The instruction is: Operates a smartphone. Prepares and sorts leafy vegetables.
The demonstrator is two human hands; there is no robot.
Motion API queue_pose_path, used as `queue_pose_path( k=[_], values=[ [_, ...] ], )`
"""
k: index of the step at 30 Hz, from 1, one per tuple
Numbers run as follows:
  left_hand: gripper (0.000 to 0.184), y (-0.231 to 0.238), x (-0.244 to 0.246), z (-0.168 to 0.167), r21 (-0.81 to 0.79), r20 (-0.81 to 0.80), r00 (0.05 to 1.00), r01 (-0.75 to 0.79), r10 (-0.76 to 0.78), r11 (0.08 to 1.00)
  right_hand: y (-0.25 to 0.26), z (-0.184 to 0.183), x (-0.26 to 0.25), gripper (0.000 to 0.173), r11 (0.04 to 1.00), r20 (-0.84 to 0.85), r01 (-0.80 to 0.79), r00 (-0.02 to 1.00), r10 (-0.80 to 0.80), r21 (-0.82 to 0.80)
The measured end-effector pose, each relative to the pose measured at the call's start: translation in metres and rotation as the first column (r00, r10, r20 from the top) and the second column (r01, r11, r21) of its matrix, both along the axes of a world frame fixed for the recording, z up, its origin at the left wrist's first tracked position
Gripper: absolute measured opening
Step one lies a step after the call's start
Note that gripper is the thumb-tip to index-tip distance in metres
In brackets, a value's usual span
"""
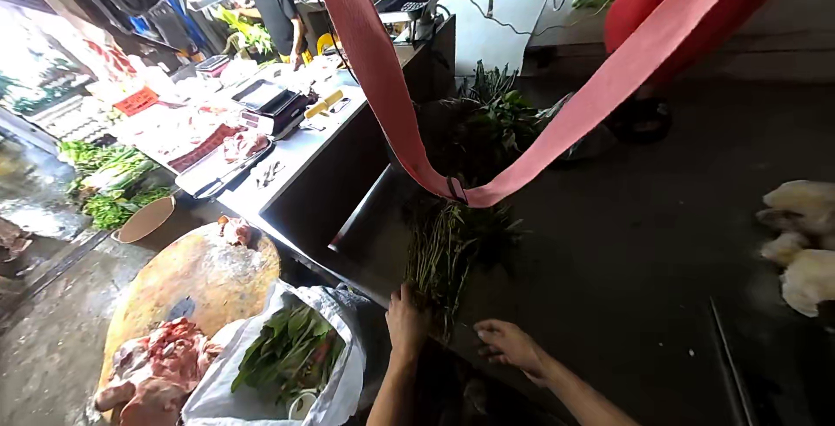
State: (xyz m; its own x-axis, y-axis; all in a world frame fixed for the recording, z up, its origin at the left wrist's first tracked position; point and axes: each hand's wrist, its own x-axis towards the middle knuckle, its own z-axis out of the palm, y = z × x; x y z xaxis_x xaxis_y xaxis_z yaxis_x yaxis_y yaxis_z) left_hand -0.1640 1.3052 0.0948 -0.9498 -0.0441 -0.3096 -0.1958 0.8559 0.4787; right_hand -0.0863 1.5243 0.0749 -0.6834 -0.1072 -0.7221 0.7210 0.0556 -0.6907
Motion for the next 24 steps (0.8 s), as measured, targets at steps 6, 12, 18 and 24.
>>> queue_pose_path(
  k=[6,12,18,24],
  values=[
    [0.065,-0.001,-0.037,0.044,-0.044,0.176,0.972,0.166,-0.156,0.985,0.043,-0.005,0.066,0.027,0.981,-0.061,0.192,0.98,-0.192,0.007],
    [0.051,0.01,-0.046,0.133,-0.194,0.085,0.975,0.219,-0.206,0.956,0.085,0.009,0.102,0.026,0.924,-0.185,0.381,0.911,-0.368,0.041],
    [0.046,0.028,-0.037,0.185,-0.144,-0.254,0.948,0.159,-0.192,0.977,0.101,0.016,0.114,0.028,0.949,-0.27,0.295,0.928,-0.257,0.11],
    [0.084,0.049,0.03,0.069,0.273,0.118,0.993,-0.039,0.007,0.961,0.115,0.013,0.151,0.027,0.97,-0.337,0.228,0.923,-0.188,0.083]
  ],
)
